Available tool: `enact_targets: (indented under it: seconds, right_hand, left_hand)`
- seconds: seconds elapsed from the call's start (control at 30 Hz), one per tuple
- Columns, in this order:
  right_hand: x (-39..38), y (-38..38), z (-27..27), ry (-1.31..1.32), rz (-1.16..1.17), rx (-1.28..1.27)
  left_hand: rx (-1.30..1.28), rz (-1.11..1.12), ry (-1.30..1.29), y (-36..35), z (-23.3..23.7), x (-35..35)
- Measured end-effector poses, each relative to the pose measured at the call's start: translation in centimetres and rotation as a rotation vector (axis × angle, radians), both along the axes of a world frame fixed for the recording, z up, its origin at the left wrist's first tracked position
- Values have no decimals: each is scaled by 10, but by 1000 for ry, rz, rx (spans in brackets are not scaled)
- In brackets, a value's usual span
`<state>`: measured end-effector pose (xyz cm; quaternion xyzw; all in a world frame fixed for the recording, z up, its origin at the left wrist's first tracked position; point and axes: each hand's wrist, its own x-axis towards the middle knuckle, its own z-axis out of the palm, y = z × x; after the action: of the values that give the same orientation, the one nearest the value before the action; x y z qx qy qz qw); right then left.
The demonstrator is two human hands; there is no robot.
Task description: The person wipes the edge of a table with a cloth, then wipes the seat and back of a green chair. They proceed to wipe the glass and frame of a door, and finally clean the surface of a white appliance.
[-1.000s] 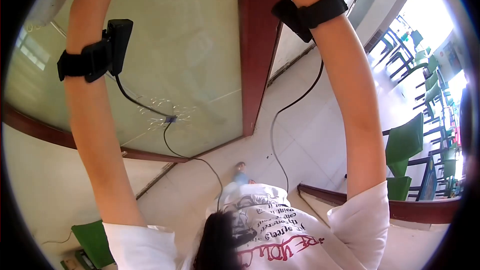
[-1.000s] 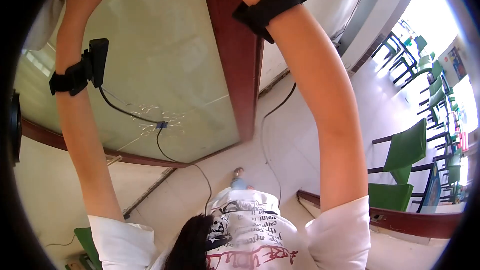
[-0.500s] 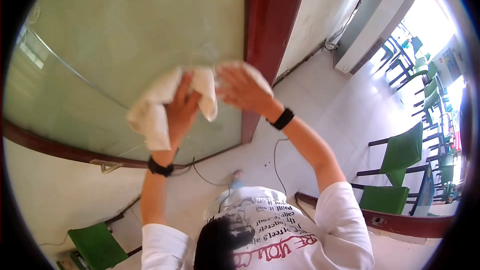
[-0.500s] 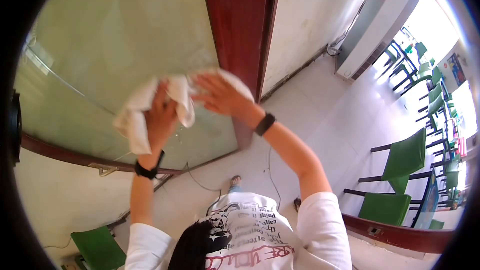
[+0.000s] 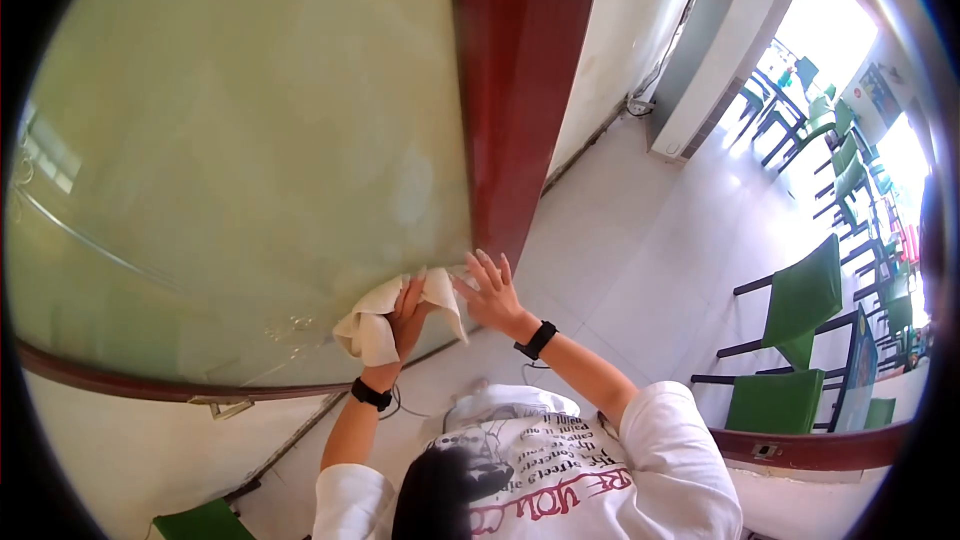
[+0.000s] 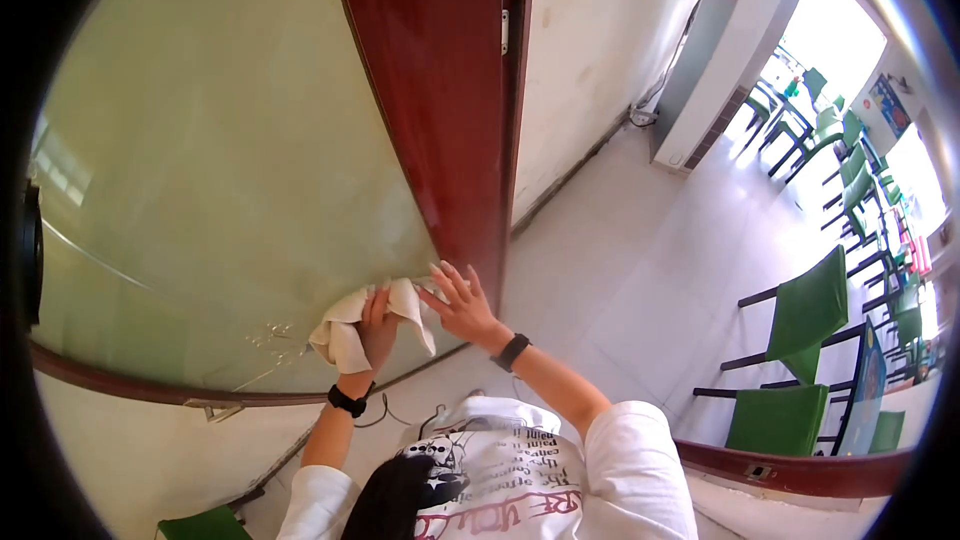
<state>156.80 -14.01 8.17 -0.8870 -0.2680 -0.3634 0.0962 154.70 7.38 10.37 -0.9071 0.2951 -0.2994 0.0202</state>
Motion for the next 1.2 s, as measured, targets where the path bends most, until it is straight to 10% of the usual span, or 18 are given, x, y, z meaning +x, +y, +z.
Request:
enact_targets:
  seconds: [0.17,0.3,0.4,0.6,0.87,0.97,1.2]
  right_hand:
    - [13,-3,96,-457,73,550]
    - [17,-23,203,-583,28,443]
    - [29,-27,209,-525,109,574]
    - [35,-64,103,-399,229,316]
    - [20,-109,-17,572,306,275]
    - [26,-118,-38,664,312,299]
    - [22,-124,61,304,444,482]
  left_hand:
    - [-140,100,-348,-29,114,15]
    - [-709,-116,-219,-66,214,27]
    - [-576,298,-215,-100,219,34]
    - [-259,47,-137,-107,114,30]
    - [-165,-17,149,-110,-79,12]
    - [-166,65,114,-128,-80,15]
    - [-432,202,-26,-107,-116,-1]
